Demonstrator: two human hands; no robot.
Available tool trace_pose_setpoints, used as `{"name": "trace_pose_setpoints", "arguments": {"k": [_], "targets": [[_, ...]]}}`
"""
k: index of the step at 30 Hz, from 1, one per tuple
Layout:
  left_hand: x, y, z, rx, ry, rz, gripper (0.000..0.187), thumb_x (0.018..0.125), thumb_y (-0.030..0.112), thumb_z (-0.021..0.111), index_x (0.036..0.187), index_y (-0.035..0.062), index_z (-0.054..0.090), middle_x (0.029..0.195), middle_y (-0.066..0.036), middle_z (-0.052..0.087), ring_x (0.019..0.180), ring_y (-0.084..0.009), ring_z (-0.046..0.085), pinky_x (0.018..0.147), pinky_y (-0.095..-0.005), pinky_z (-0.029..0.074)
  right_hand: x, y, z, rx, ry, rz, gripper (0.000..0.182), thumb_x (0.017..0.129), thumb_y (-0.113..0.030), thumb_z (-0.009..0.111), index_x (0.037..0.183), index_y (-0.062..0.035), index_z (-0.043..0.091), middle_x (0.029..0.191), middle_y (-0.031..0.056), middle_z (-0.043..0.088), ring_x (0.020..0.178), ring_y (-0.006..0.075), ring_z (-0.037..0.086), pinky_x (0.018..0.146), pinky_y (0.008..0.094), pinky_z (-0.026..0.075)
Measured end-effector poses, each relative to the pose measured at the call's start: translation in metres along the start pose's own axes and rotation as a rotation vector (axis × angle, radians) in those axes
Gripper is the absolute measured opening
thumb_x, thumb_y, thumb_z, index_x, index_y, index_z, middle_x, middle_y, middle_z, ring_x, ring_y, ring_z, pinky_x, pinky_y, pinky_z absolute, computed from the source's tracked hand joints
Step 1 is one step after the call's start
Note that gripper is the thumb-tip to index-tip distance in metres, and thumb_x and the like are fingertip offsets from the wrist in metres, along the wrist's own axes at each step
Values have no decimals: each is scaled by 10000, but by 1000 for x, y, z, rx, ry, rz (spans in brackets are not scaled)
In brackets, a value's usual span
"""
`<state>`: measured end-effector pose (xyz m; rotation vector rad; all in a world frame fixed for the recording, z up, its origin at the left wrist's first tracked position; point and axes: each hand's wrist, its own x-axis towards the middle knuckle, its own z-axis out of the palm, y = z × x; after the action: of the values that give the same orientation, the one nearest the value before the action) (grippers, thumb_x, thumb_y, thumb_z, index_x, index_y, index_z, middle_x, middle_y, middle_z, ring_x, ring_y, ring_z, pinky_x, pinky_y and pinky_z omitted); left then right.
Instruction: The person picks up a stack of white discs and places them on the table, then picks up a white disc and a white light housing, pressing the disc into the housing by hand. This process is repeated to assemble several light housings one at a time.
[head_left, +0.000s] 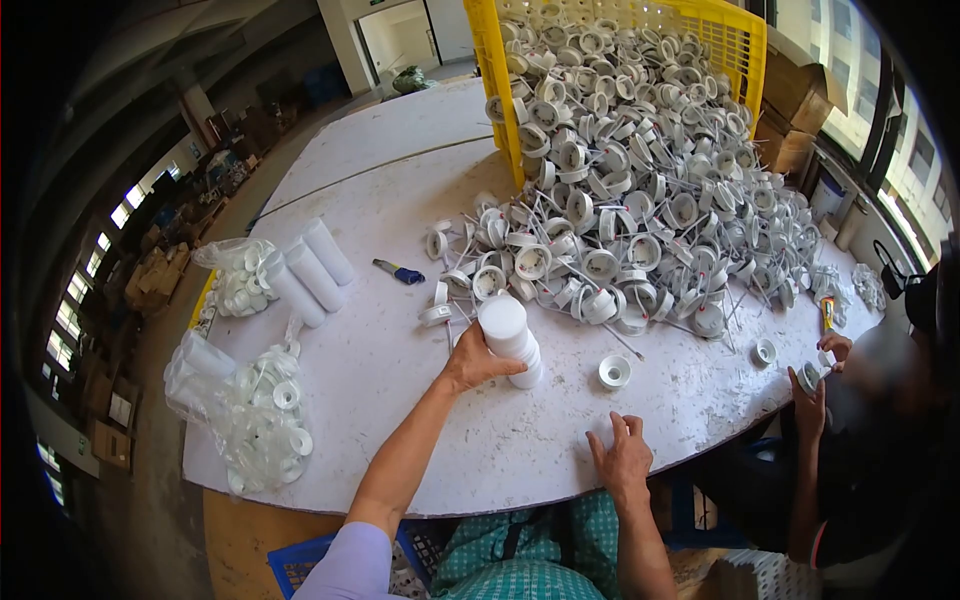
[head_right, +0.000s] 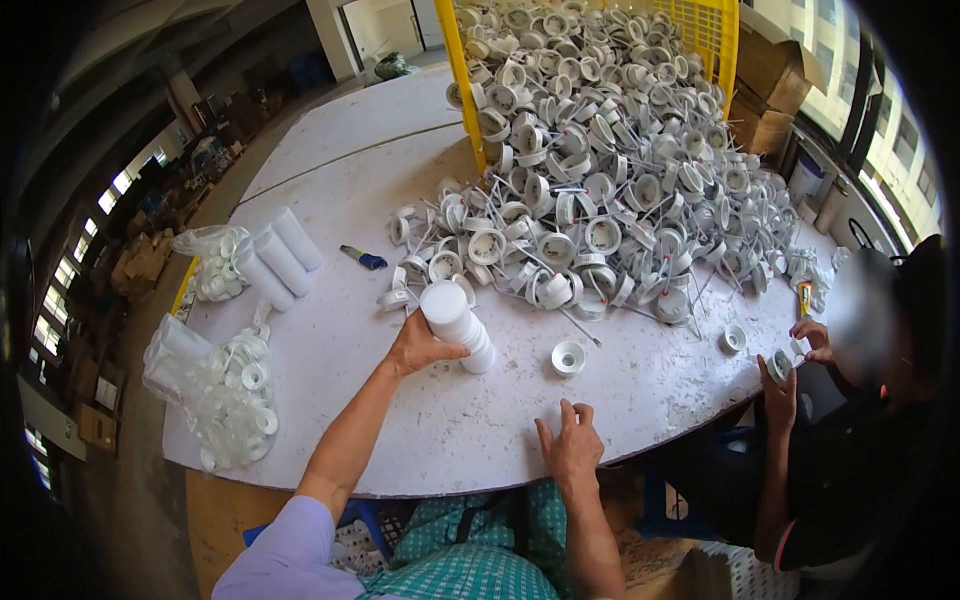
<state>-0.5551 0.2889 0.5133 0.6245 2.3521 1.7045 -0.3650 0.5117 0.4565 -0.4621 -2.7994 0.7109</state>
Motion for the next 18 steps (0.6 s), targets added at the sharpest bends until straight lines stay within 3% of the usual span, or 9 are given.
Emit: {"name": "trace_pose_setpoints", "arguments": {"k": [3,4,6,7,10,11,15,17,18], "targets": [[1,-6,1,29,-12,-5,824,549,190,861,1267,45,482,1183,-110,596,1100,-243,569,966,-368,452,6,-11,-8,125,186,-162,480,774,-226,737,1183,-56,553,981,115,599,761,275,628,673,374,521],[1,-10,2,28,-9,-5,824,549,190,861,1267,45,482,1183,-110,596,1100,-243,569,966,-368,452,12,-14,-8,125,186,-165,480,774,-226,737,1183,-56,553,981,115,599,761,275,628,673,374,521],[1,-16,4,33,-4,-7,781,546,127,865,1236,38,509,1137,-95,624,1072,-223,590,957,-365,468,30,-22,-5,493,92,-221,491,762,-131,747,1201,-46,546,1009,119,624,790,254,612,660,353,518],[1,-16,5,33,-3,-7,781,546,127,865,1236,38,509,1137,-95,624,1072,-223,590,957,-365,468,40,-27,-1,569,90,-257,540,728,-148,771,1205,-51,537,1026,123,622,791,240,607,654,332,514],[0,-17,6,22,-21,-22,715,566,127,848,1206,41,541,1122,-92,634,1052,-217,600,944,-355,474,72,-51,-1,585,58,-402,547,736,-146,763,1222,-50,532,1063,128,616,901,261,594,720,345,508],[1,-19,5,25,-45,-29,705,571,167,838,1199,43,544,1121,-103,633,1046,-229,602,936,-356,473,82,-49,12,534,57,-442,542,757,-156,746,1243,-56,529,1119,140,591,1029,298,548,800,374,491],[2,-18,4,61,-53,-28,615,592,225,813,1138,47,594,1078,-111,656,1004,-236,625,902,-349,483,106,-54,32,473,83,-571,538,792,-155,725,1281,-87,514,1207,147,539,1039,260,539,718,322,511],[1,-14,4,63,-51,-39,601,594,231,810,1128,49,603,1065,-109,663,994,-234,630,891,-344,488,108,-61,33,658,-85,-471,521,799,-192,714,1267,-64,524,1210,167,531,1112,337,485,892,406,443],[1,-13,4,67,-52,-48,587,595,236,807,1118,52,613,1052,-107,669,984,-232,636,880,-340,493,109,-63,33,657,-86,-470,521,799,-192,714,1267,-64,524,1210,167,531,1112,337,485,892,406,443]]}}
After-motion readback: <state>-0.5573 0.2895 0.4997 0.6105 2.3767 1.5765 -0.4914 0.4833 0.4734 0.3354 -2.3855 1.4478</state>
